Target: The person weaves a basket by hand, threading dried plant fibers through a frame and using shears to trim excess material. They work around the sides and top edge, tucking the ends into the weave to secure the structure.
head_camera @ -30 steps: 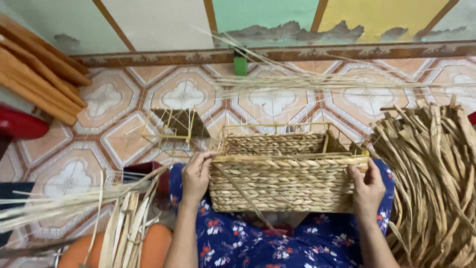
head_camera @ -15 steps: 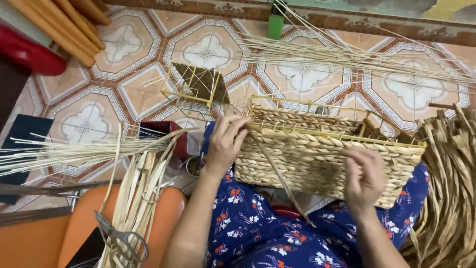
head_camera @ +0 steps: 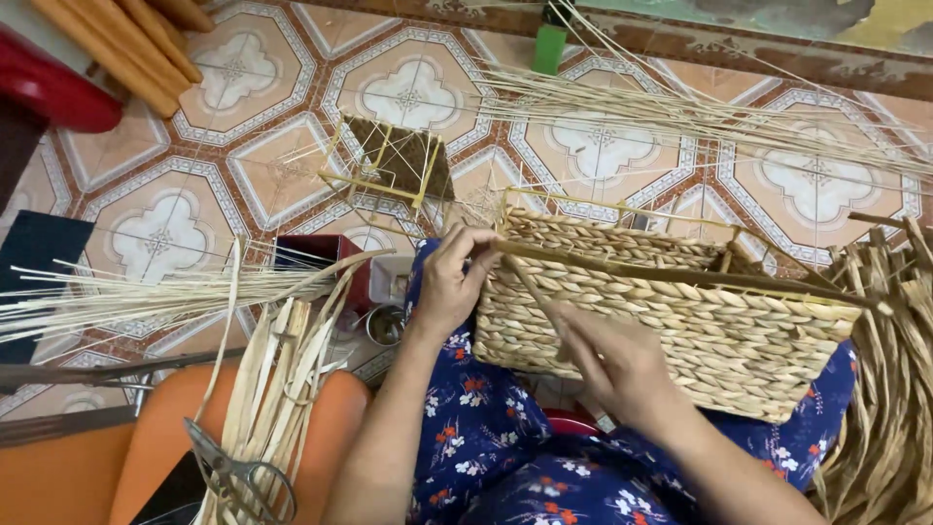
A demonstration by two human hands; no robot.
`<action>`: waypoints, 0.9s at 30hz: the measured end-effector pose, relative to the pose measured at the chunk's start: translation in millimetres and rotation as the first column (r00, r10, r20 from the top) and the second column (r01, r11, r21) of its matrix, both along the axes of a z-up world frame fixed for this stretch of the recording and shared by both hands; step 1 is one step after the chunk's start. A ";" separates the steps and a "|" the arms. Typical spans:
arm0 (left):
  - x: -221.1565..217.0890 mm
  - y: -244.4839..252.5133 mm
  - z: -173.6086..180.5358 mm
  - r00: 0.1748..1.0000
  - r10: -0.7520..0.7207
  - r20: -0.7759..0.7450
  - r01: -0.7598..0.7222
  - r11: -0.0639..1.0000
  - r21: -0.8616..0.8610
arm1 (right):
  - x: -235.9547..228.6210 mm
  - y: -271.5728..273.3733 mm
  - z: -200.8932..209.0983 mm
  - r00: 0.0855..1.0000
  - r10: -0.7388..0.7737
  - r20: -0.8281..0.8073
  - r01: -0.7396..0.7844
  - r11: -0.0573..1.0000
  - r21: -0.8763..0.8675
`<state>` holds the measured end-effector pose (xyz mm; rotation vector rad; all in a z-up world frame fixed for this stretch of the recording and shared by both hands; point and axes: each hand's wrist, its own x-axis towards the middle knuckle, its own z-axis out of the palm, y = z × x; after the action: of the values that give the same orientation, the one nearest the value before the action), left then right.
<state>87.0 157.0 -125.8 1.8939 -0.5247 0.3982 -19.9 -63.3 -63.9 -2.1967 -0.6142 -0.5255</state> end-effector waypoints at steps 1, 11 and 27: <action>0.5 0.1 -2.3 1.000 -0.019 -0.002 0.019 1.000 0.000 | 19.3 8.6 -12.5 0.992 -0.062 -0.108 0.057 0.997 -0.042; 18.3 1.0 23.5 0.910 -0.217 -0.353 0.171 0.973 -0.158 | 70.6 40.8 -82.3 0.943 -0.332 0.020 0.325 0.909 -0.260; 6.0 -8.6 15.0 0.973 -0.182 -0.143 0.191 0.980 0.050 | 32.5 -36.8 -9.9 0.928 -0.366 -0.070 0.241 0.733 -0.637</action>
<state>93.0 148.4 -110.8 1.8974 -0.6221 0.1275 12.6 -100.1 -73.8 -2.9736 -0.3380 -0.2817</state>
